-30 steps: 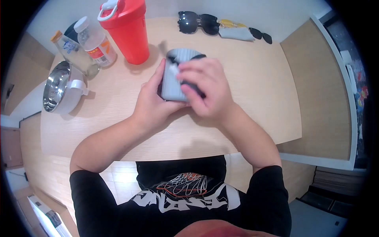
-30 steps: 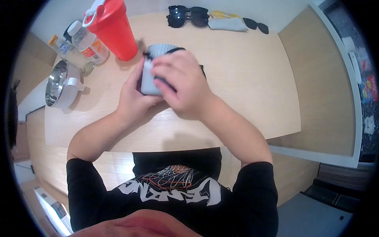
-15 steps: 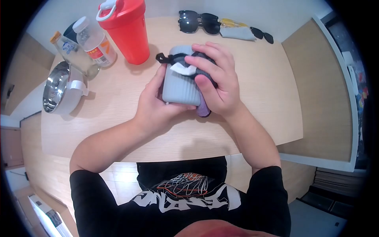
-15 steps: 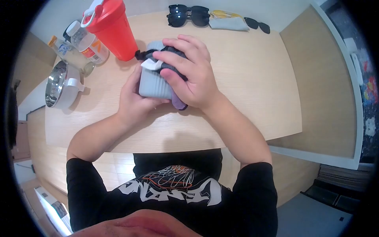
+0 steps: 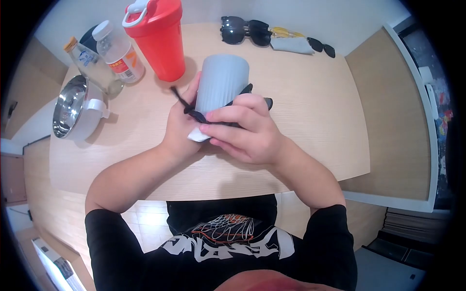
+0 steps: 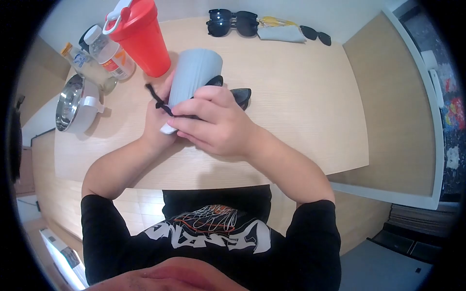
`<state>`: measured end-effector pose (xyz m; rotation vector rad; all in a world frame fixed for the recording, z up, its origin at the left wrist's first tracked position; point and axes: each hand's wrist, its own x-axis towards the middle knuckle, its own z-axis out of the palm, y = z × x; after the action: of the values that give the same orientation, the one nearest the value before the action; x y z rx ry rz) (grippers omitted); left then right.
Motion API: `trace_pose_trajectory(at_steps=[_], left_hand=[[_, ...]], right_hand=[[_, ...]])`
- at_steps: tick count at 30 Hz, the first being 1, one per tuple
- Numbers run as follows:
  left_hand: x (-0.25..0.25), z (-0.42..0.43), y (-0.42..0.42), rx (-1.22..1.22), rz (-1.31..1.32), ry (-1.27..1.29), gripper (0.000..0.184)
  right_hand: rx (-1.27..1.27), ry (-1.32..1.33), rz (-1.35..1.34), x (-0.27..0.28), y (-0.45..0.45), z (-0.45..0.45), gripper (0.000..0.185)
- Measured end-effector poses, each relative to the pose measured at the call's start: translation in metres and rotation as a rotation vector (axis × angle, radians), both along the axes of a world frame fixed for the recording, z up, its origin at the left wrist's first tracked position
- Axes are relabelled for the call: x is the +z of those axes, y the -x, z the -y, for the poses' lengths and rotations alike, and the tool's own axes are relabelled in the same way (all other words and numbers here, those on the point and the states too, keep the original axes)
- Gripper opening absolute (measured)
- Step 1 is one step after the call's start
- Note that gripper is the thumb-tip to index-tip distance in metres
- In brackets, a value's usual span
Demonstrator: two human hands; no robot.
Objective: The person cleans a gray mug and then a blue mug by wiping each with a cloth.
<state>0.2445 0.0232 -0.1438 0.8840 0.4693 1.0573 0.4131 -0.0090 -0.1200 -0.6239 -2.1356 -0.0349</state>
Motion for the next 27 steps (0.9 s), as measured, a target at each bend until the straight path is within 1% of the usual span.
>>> trace_pose_trajectory(at_steps=[2, 3, 6, 7, 8, 10, 11, 13, 14, 15, 17, 20, 21, 24, 27], left_hand=[[0.004, 0.000, 0.000, -0.063, 0.141, 0.131, 0.072], [0.004, 0.004, -0.002, -0.029, 0.041, 0.044, 0.079], [-0.006, 0.007, 0.002, -0.055, -0.233, -0.173, 0.095], [-0.007, 0.006, 0.000, -0.029, -0.320, -0.316, 0.111], [-0.006, 0.014, -0.002, 0.039, -0.376, -0.406, 0.114], [-0.005, 0.018, -0.004, 0.024, -0.379, -0.403, 0.114], [-0.005, 0.016, -0.004, 0.023, -0.373, -0.396, 0.113], [-0.007, 0.014, -0.004, 0.024, -0.361, -0.379, 0.111], [-0.006, 0.012, -0.002, -0.001, -0.290, -0.253, 0.110], [-0.004, 0.010, 0.000, -0.025, -0.218, -0.129, 0.109], [0.009, 0.011, 0.001, -0.068, -0.054, 0.072, 0.105], [0.000, 0.010, 0.000, -0.056, -0.050, 0.052, 0.106], [0.002, 0.010, 0.001, -0.052, -0.141, -0.027, 0.107], [0.005, 0.009, 0.000, -0.044, -0.149, -0.043, 0.111], [0.001, 0.009, 0.001, 0.000, -0.289, -0.140, 0.113]], right_hand=[[-0.019, 0.000, -0.040, 0.002, -0.003, -0.003, 0.030], [-0.019, 0.014, -0.064, 0.004, -0.005, -0.004, 0.028], [-0.161, 0.107, -0.268, -0.004, -0.013, -0.014, 0.025], [-0.242, 0.113, -0.357, -0.002, -0.016, -0.018, 0.022], [-0.239, 0.144, -0.428, -0.003, -0.019, -0.024, 0.022], [-0.230, 0.202, -0.573, -0.005, -0.024, -0.031, 0.021], [-0.234, 0.173, -0.557, -0.005, -0.024, -0.032, 0.022], [-0.239, 0.178, -0.424, -0.004, -0.021, -0.025, 0.022], [-0.240, 0.179, -0.356, -0.003, -0.018, -0.019, 0.022], [-0.164, 0.230, -0.308, -0.001, -0.013, -0.011, 0.022], [-0.073, 0.222, -0.271, 0.000, -0.005, -0.005, 0.023], [-0.031, 0.167, -0.231, -0.001, -0.005, -0.002, 0.025], [-0.026, 0.146, -0.213, 0.000, -0.006, -0.001, 0.025], [-0.019, 0.114, -0.201, 0.001, -0.006, -0.001, 0.025], [-0.152, 0.174, -0.282, -0.002, -0.012, -0.009, 0.022]])
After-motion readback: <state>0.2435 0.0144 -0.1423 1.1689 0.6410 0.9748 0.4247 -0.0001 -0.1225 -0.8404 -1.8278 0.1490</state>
